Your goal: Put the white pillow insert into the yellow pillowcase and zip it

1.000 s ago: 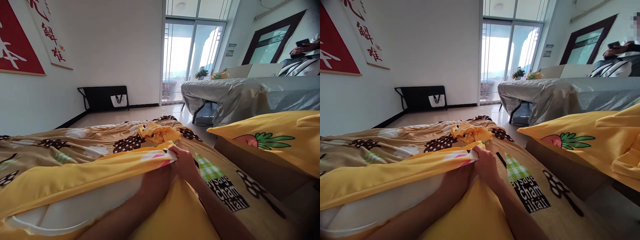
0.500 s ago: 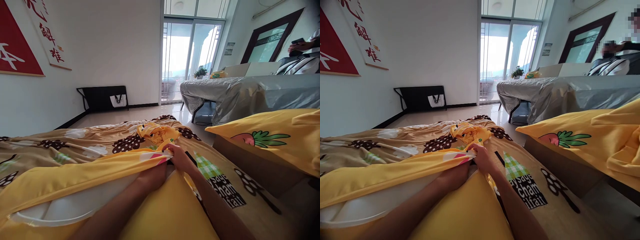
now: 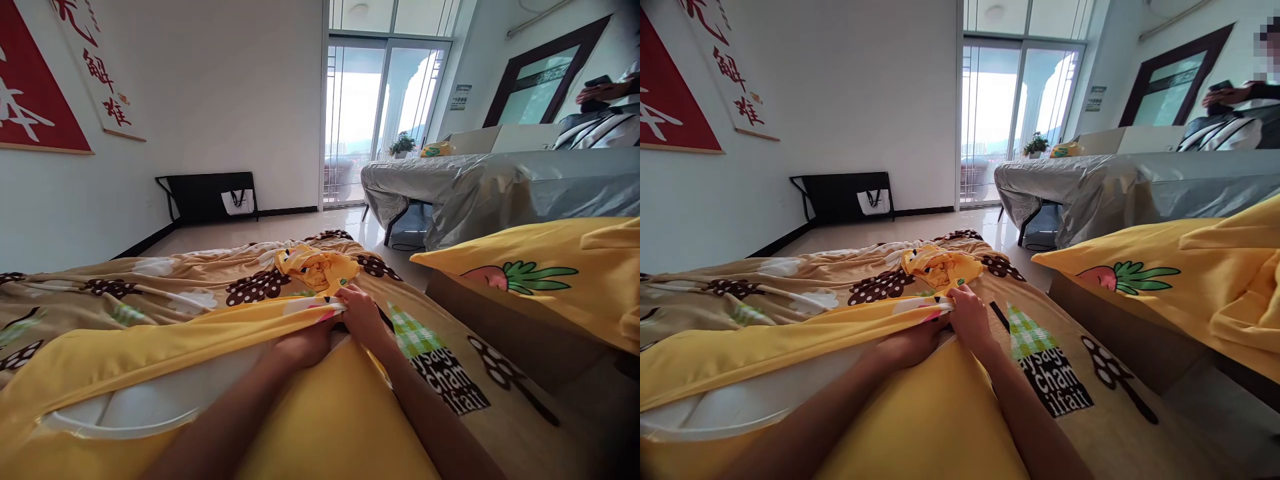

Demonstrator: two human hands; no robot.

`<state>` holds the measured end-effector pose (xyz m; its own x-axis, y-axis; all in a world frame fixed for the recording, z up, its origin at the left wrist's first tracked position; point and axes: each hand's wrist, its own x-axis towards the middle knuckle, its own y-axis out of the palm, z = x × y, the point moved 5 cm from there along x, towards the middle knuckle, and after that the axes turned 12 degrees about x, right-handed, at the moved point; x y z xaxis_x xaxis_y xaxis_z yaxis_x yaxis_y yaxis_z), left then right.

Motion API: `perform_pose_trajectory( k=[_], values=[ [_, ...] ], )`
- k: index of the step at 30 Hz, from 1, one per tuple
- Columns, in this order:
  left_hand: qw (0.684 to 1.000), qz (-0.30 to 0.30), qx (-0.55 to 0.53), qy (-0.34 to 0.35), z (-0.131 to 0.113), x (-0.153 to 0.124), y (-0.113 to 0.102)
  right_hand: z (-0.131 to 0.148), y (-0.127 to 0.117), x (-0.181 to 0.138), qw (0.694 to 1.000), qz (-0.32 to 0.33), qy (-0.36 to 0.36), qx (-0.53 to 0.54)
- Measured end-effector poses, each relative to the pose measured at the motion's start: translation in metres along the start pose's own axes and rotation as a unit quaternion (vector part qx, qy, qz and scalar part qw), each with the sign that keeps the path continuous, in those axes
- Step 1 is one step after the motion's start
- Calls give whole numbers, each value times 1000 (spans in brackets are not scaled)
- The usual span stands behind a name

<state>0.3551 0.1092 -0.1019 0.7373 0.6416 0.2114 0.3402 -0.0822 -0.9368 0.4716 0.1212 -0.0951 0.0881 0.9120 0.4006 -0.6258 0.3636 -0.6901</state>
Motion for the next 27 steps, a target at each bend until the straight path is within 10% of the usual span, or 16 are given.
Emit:
perform_pose_trajectory(
  k=[10, 18, 27],
  values=[
    [1000, 14, -1, 11, -1, 3, 0, -5, 11, 5, 983, -1, -26, 183],
    [988, -72, -54, -128, 28, -2, 1, -6, 9, 8, 977, 69, -55, 195],
    [980, -41, -94, -169, 50, 19, 21, -4, 6, 3, 995, -37, -10, 90]
  ],
)
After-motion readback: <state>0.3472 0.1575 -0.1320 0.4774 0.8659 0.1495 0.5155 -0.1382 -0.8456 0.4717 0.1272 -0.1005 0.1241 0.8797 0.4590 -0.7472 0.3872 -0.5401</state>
